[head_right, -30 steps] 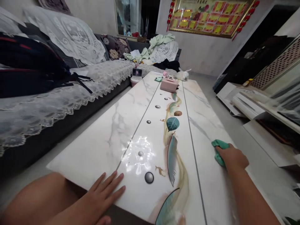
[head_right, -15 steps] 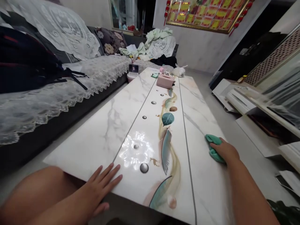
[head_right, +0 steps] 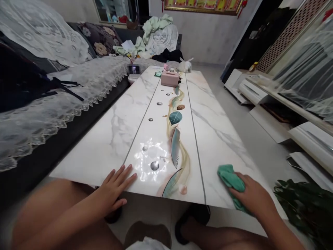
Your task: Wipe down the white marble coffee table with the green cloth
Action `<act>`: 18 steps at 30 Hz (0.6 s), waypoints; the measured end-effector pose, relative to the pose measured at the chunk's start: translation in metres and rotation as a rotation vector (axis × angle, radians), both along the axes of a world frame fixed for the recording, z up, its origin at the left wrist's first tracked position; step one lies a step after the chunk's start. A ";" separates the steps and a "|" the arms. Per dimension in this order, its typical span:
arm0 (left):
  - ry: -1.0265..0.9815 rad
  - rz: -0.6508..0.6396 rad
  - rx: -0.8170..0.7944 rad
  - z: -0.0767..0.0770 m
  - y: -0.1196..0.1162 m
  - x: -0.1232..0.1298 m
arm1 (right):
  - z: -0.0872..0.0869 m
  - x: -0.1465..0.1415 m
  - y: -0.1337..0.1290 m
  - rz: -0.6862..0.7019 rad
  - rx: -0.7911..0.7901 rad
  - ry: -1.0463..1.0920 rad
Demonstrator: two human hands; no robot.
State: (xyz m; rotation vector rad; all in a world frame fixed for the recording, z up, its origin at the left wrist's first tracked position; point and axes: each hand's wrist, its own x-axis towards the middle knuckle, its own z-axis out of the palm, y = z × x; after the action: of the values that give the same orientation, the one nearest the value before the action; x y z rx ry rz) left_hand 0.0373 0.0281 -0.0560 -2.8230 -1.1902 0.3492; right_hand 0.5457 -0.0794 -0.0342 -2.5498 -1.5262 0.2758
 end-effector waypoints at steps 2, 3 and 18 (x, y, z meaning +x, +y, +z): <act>-0.003 -0.010 0.006 0.000 -0.001 0.004 | -0.004 -0.006 -0.028 0.019 0.050 0.051; -0.015 -0.014 0.006 0.000 -0.001 0.005 | -0.006 -0.006 -0.038 0.015 0.075 0.071; -0.184 0.030 0.141 -0.009 -0.006 0.022 | 0.028 0.049 0.134 -0.101 -0.123 -0.401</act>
State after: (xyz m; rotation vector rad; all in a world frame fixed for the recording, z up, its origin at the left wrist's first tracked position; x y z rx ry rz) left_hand 0.0595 0.0218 -0.0647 -2.7658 -1.2364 0.0059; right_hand 0.5947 0.0548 -0.0059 -2.9012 -1.5329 -0.1728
